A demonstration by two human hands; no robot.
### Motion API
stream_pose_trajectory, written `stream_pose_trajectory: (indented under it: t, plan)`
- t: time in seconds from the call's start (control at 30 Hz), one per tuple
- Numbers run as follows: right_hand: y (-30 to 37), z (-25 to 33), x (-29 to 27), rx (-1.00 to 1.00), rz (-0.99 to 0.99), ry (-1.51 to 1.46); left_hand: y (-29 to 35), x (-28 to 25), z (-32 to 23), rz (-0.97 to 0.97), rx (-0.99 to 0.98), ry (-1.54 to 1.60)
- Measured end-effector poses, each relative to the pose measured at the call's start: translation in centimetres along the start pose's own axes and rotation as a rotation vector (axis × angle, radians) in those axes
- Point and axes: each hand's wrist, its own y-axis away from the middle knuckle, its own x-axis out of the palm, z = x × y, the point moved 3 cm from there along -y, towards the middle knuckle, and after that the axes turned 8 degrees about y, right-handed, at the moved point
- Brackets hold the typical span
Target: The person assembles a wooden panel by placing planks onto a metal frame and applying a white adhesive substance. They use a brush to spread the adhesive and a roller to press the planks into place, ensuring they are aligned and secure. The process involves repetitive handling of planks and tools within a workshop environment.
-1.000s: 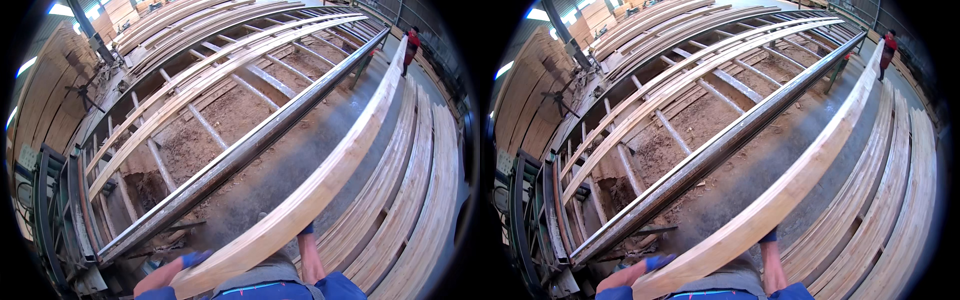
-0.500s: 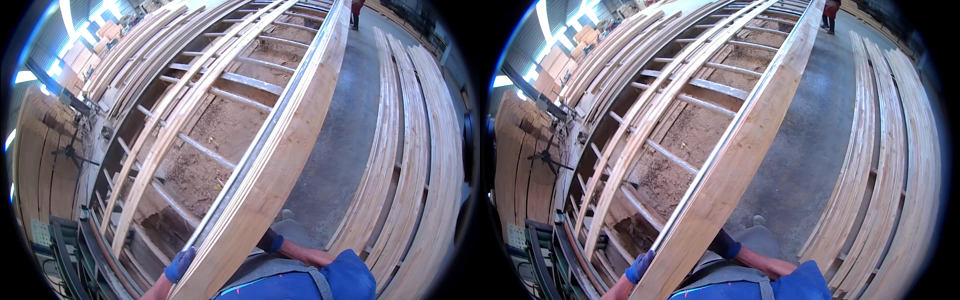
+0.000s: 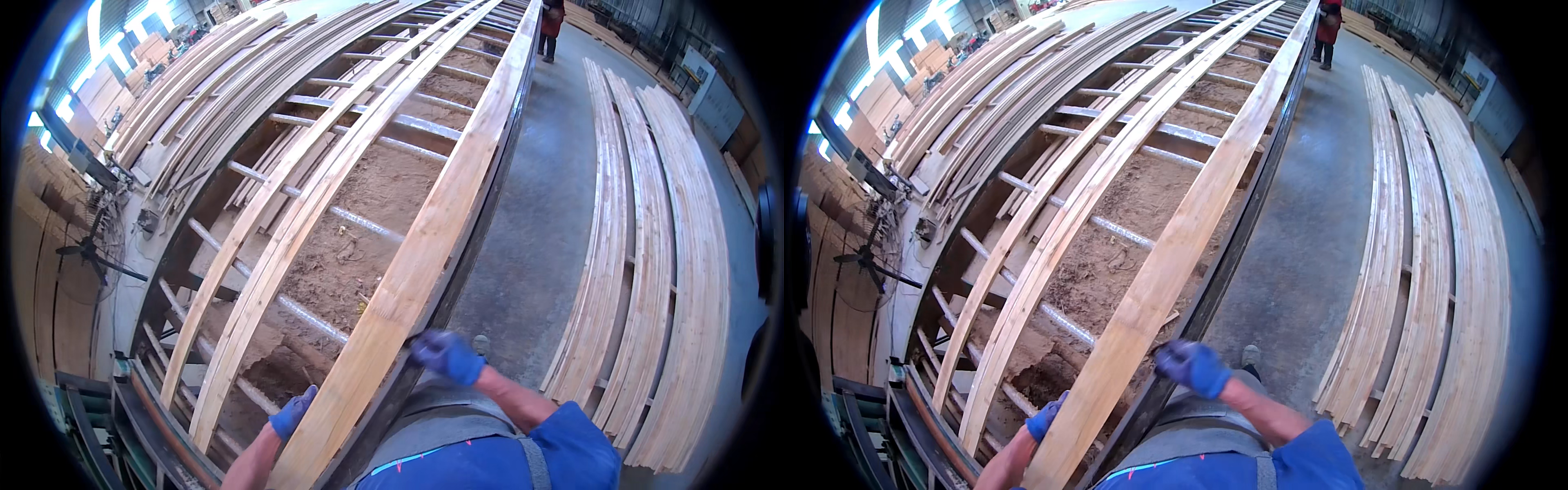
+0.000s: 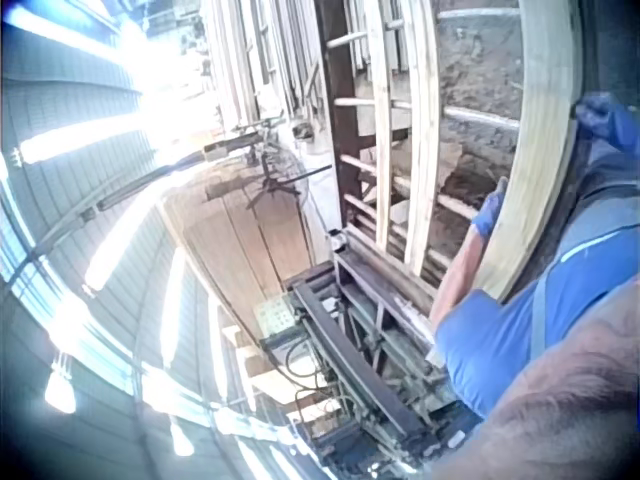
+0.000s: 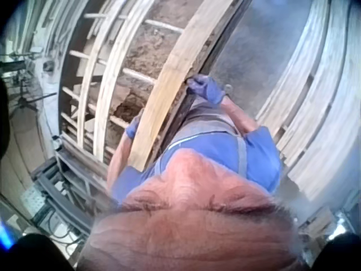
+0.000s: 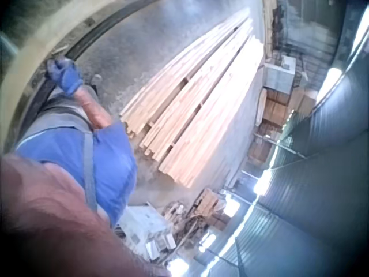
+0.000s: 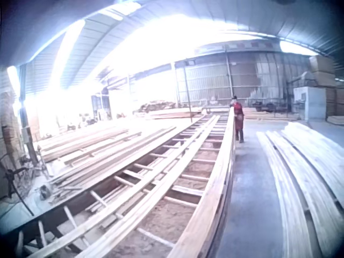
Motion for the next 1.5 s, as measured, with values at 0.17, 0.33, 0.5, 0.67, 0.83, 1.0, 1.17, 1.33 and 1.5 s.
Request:
stream_pose_trajectory:
  t: [0.17, 0.33, 0.5, 0.67, 0.83, 1.0, 1.17, 1.33, 1.5]
  plan:
    - [-2.4, 9.3, -1.0, -0.389, -0.405, 0.609, -1.5, -3.0, 2.3, -0.139, -0.002, -0.498]
    - [-8.7, 8.9, 7.0, -0.611, -0.027, 1.023, 1.5, -4.1, 1.2, -0.123, 0.172, -0.576]
    - [-6.6, 6.4, 7.8, -0.635, -0.026, 1.070, 9.8, -5.8, -7.5, -0.602, 0.516, -0.773]
    - [-4.7, 8.2, 7.7, -0.751, 0.041, 1.090, 20.2, 6.2, -12.4, -0.866, 1.090, -0.574]
    - [-6.3, 6.9, 6.0, -0.932, 0.148, 1.085, 15.0, 15.1, -8.6, -0.866, 0.715, -0.631]
    - [-8.5, 8.0, 6.0, -1.051, 0.204, 1.055, 10.9, 17.1, -4.7, -1.002, 0.269, -0.544]
    - [-17.1, 8.8, 9.1, -1.183, 0.297, 0.964, 7.3, 16.5, -4.1, -1.266, 0.300, -0.532]
    - [-30.6, 4.4, 14.8, -0.884, 0.475, 1.071, 4.1, 12.8, -5.9, -1.492, 0.259, -0.817]
    - [-32.8, 4.2, 15.3, -0.772, 0.650, 1.090, 2.3, 10.4, -5.4, -1.590, 0.150, -0.736]
